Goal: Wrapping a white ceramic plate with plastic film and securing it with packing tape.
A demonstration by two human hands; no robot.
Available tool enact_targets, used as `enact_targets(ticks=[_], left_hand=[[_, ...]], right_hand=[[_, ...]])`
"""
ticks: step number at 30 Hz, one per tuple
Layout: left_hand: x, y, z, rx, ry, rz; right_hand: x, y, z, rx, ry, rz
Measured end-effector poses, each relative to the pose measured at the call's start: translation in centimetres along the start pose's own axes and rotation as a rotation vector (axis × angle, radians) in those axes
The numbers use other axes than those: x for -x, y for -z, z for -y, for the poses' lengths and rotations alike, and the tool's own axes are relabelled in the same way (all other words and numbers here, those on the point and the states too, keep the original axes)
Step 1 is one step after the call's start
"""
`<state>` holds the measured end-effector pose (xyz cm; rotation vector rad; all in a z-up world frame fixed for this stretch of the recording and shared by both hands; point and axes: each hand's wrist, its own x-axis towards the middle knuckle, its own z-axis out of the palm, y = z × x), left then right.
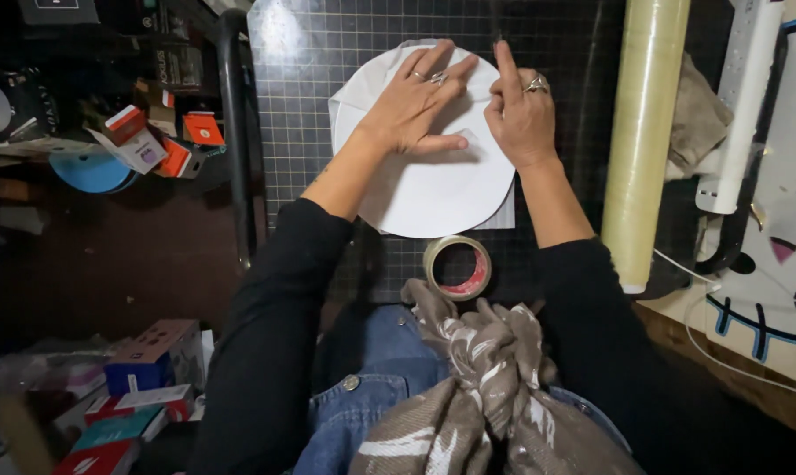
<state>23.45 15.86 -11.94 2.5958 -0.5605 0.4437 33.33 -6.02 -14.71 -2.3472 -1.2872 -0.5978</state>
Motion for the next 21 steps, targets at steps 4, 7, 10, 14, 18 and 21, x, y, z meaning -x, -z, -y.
enact_targets(ticks=[4, 7, 10, 14, 18, 21], left_hand=[[1.0, -0.5, 0.1, 0.004, -0.007, 0.020], [1.5, -0.9, 0.1, -0.013, 0.010, 0.051], [1.7, -1.0, -0.1, 0.000, 0.008, 0.017], [1.9, -1.5, 0.2, -0.011, -0.009, 0.030], [2.0, -1.2, 0.0, -0.002, -0.016, 0.030], [2.1, -1.5, 0.2, -0.036, -0.022, 0.032]], right_hand=[[0.2, 1.3, 1.0, -0.102, -0.017, 0.013], [0.3, 2.6, 1.8, -0.396, -0.162, 0.083], [-0.2, 3.6, 2.3, -0.504, -0.260, 0.136], [-0.9, 3.2, 1.0, -0.773, -0.361, 0.100], [-1.8, 3.0, -0.3, -0.963, -0.600, 0.161], [-2.3, 2.6, -1.5, -0.937, -0.626, 0.240]])
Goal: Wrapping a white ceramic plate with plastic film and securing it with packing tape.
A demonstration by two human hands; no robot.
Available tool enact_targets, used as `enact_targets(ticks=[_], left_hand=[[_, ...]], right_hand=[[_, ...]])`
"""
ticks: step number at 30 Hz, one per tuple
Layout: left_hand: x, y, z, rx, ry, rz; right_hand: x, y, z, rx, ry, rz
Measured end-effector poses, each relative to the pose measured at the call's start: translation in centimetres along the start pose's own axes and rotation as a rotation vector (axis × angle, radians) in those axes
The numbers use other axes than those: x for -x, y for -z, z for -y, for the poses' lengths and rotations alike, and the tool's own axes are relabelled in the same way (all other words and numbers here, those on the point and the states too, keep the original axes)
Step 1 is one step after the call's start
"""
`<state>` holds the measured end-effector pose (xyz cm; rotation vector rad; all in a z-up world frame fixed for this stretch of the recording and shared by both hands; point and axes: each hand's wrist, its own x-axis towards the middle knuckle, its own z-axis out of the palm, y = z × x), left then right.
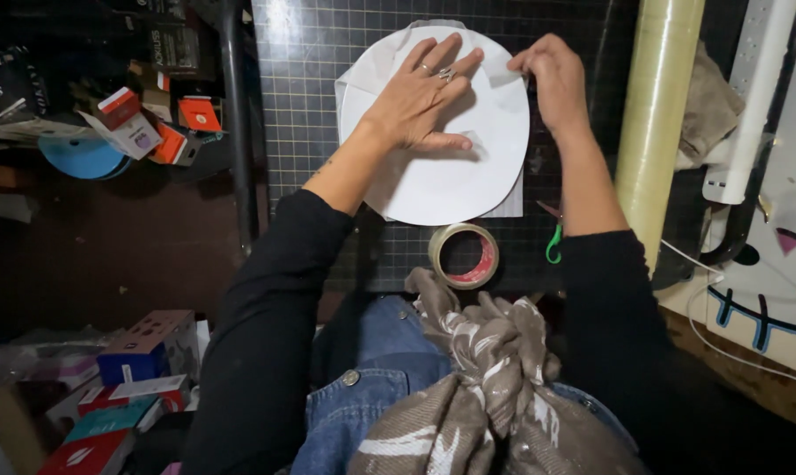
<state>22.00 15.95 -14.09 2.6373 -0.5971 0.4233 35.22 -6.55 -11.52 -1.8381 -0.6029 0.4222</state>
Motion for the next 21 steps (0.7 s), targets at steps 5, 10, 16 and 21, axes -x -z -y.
enact_targets(ticks=[5, 10, 16, 21], left_hand=[[0.1, -0.7, 0.3, -0.015, 0.007, 0.013], [0.2, -0.3, 0.3, -0.028, -0.006, -0.005], [0.1, 0.4, 0.6, -0.034, -0.041, 0.007], [0.2, 0.0, 1.1, -0.077, -0.069, 0.022]], right_hand=[[-1.5, 0.2, 0.8, 0.106, -0.059, 0.062], [-2.4, -0.2, 0.1, 0.216, -0.100, 0.131], [-3.0, -0.5, -0.7, 0.335, -0.047, 0.139], [-3.0, -0.8, -1.1, 0.440, 0.094, 0.097]])
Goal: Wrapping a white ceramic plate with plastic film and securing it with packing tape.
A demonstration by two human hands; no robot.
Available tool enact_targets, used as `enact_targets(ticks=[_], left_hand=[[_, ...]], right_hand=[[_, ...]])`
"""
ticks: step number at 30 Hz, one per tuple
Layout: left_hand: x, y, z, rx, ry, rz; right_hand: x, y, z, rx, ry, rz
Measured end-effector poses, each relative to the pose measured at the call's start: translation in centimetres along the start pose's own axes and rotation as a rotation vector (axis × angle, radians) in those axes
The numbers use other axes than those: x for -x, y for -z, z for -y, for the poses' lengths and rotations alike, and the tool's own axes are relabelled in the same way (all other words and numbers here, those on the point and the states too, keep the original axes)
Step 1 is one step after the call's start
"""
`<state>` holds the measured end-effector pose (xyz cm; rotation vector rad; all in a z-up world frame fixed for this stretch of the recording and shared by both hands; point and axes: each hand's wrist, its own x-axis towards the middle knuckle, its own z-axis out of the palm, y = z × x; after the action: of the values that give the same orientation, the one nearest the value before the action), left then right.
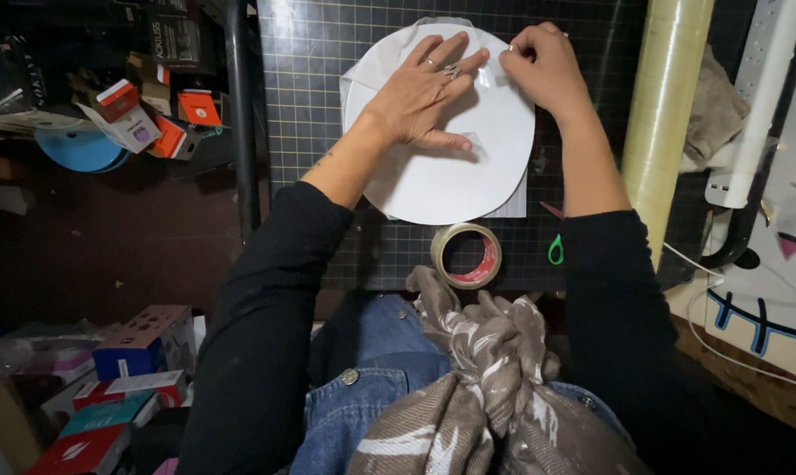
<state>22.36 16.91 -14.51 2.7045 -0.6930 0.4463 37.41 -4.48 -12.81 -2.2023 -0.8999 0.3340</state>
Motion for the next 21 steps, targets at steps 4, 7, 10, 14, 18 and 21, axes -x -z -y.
enact_targets(ticks=[4, 7, 10, 14, 18, 21], left_hand=[[-0.1, 0.2, 0.1, -0.002, -0.006, -0.009], [-0.1, 0.1, 0.2, 0.014, -0.002, 0.002], [0.0, 0.0, 0.4, 0.006, 0.005, 0.017], [0.1, 0.4, 0.2, 0.015, -0.006, -0.021], [0.2, 0.6, -0.2, 0.044, 0.005, -0.038], [0.1, 0.5, -0.3, 0.047, 0.020, -0.020]], right_hand=[[0.1, -0.5, 0.2, -0.016, 0.056, -0.027], [0.4, -0.6, 0.8, 0.062, 0.088, -0.056], [0.5, -1.0, 1.1, 0.176, 0.128, -0.093], [0.6, -1.2, 1.1, 0.205, 0.125, -0.109], [0.7, -1.3, 1.3, 0.214, 0.113, -0.123], [0.7, -1.4, 1.1, 0.230, 0.096, -0.127]])
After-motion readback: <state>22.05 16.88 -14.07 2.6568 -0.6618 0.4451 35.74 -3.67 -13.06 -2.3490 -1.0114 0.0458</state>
